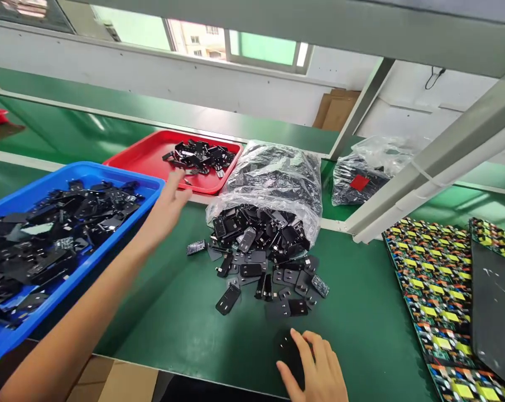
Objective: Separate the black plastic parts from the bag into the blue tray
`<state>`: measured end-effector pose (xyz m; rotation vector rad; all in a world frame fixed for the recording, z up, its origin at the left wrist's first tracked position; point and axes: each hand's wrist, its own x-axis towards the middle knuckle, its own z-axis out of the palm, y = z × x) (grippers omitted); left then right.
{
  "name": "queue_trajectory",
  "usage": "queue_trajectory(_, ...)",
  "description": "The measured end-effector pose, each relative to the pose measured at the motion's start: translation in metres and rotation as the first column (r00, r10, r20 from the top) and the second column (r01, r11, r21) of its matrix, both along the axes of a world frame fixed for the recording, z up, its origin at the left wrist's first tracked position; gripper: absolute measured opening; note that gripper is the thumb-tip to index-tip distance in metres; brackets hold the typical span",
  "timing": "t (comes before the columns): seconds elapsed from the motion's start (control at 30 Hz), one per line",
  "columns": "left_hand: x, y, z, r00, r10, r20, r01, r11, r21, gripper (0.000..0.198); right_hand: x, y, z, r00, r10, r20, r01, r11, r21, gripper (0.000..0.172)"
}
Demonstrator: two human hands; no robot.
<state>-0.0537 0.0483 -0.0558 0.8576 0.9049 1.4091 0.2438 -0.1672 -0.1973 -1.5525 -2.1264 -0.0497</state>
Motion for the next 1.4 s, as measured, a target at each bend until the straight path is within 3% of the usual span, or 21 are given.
queue_trajectory(0.07,0.001,-0.068,-0.018,0.957,-0.105,-0.27,0.098,0.994,-0.037,0.035,-0.003,-0.012,-0.012,0.992,-0.124,-0.021,0.124,0.992,-0.007,0.04)
queue_trajectory(0.13,0.003,-0.131,-0.037,0.903,-0.241,-0.357,0.221,0.97,-0.098,0.028,-0.009,-0.016,-0.016,0.972,-0.221,-0.076,0.218,0.975,-0.045,0.036)
queue_trajectory(0.2,0.01,-0.175,-0.056,0.934,-0.232,-0.272,0.194,0.968,-0.16,0.029,-0.018,-0.014,-0.012,0.952,-0.27,-0.146,0.259,0.961,-0.093,0.03)
queue_trajectory(0.27,0.025,-0.194,-0.074,0.98,-0.167,-0.112,0.132,0.955,-0.265,0.032,-0.028,-0.008,-0.004,0.936,-0.273,-0.224,0.245,0.958,-0.147,0.024)
queue_trajectory(0.33,0.045,-0.192,-0.087,0.988,-0.113,0.101,0.14,0.938,-0.318,0.037,-0.043,0.0,0.008,0.912,-0.258,-0.319,0.208,0.961,-0.182,0.021)
queue_trajectory(0.4,0.067,-0.181,-0.094,0.942,-0.132,0.307,0.23,0.924,-0.307,0.042,-0.062,0.008,0.021,0.871,-0.245,-0.426,0.183,0.966,-0.181,0.019)
queue_trajectory(0.57,0.101,-0.153,-0.086,0.766,-0.172,0.619,0.378,0.899,-0.219,0.05,-0.099,0.027,0.052,0.82,-0.114,-0.561,0.029,0.987,-0.158,0.035)
queue_trajectory(0.67,0.097,-0.137,-0.082,0.67,-0.161,0.725,0.412,0.892,-0.183,0.052,-0.084,0.033,0.052,0.846,-0.157,-0.509,0.106,0.986,-0.129,0.041)
queue_trajectory(0.77,0.084,-0.127,-0.086,0.615,-0.147,0.775,0.396,0.907,-0.142,0.053,-0.055,0.036,0.035,0.884,-0.314,-0.346,0.281,0.949,-0.142,0.039)
queue_trajectory(0.9,0.077,-0.126,-0.093,0.588,-0.124,0.8,0.361,0.925,-0.122,0.054,-0.038,0.036,0.007,0.898,-0.372,-0.234,0.327,0.922,-0.207,0.035)
queue_trajectory(1.0,0.078,-0.13,-0.093,0.589,-0.129,0.798,0.349,0.931,-0.107,0.056,-0.04,0.034,-0.001,0.892,-0.378,-0.249,0.333,0.92,-0.205,0.031)
queue_trajectory(1.2,0.078,-0.133,-0.092,0.631,-0.074,0.772,0.239,0.965,-0.103,0.054,-0.036,0.032,0.003,0.901,-0.244,-0.36,0.187,0.965,-0.184,0.025)
queue_trajectory(1.4,0.078,-0.134,-0.095,0.58,-0.083,0.81,0.282,0.954,-0.104,0.053,-0.059,0.047,0.033,0.892,-0.053,-0.449,0.053,0.999,-0.013,0.021)
